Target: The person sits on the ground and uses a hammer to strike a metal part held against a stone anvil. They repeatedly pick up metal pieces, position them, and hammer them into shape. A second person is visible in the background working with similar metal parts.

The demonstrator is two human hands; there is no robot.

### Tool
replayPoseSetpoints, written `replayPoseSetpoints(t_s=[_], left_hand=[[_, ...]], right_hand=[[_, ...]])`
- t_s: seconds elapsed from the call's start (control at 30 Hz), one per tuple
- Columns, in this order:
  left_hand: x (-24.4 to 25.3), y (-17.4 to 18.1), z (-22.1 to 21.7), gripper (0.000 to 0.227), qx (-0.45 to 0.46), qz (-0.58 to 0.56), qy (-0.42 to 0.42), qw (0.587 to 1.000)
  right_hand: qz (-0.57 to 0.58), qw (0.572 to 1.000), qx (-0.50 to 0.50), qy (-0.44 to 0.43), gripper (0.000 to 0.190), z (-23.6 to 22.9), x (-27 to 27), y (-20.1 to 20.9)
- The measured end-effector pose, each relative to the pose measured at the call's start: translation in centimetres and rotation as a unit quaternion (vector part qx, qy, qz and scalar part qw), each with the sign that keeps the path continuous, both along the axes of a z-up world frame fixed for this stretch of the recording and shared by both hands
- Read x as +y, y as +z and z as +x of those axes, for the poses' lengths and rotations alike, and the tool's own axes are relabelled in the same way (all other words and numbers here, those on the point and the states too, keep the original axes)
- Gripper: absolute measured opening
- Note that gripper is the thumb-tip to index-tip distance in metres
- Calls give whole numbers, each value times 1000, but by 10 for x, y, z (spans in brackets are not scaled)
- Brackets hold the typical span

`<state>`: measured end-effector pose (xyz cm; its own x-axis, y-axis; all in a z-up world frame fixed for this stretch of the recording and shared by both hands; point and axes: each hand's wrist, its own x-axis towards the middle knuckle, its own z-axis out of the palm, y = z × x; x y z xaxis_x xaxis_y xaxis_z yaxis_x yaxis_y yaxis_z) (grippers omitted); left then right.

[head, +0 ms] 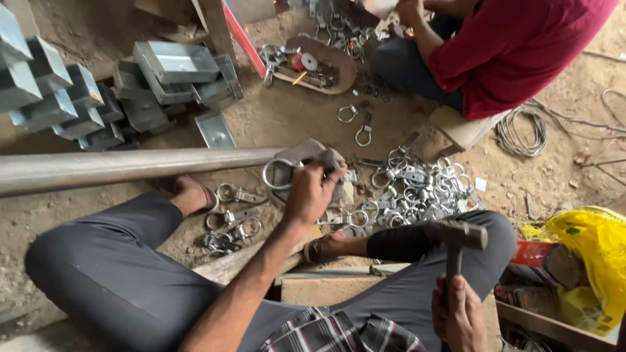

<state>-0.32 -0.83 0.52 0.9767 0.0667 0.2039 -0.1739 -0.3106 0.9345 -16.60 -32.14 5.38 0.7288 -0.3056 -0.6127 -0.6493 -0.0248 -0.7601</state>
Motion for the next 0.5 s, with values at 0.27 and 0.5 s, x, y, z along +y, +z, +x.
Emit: replayPoseSetpoints(t_s=[0.27, 0.5], left_hand=[[16, 14, -6, 14, -73, -36, 27, 996], [11, 10, -10, 11, 5, -35, 16, 999]], right_hand=[[-10, 999, 38, 28, 49, -24, -16, -40], [-36, 993, 20, 111, 51, -15, -4, -23]])
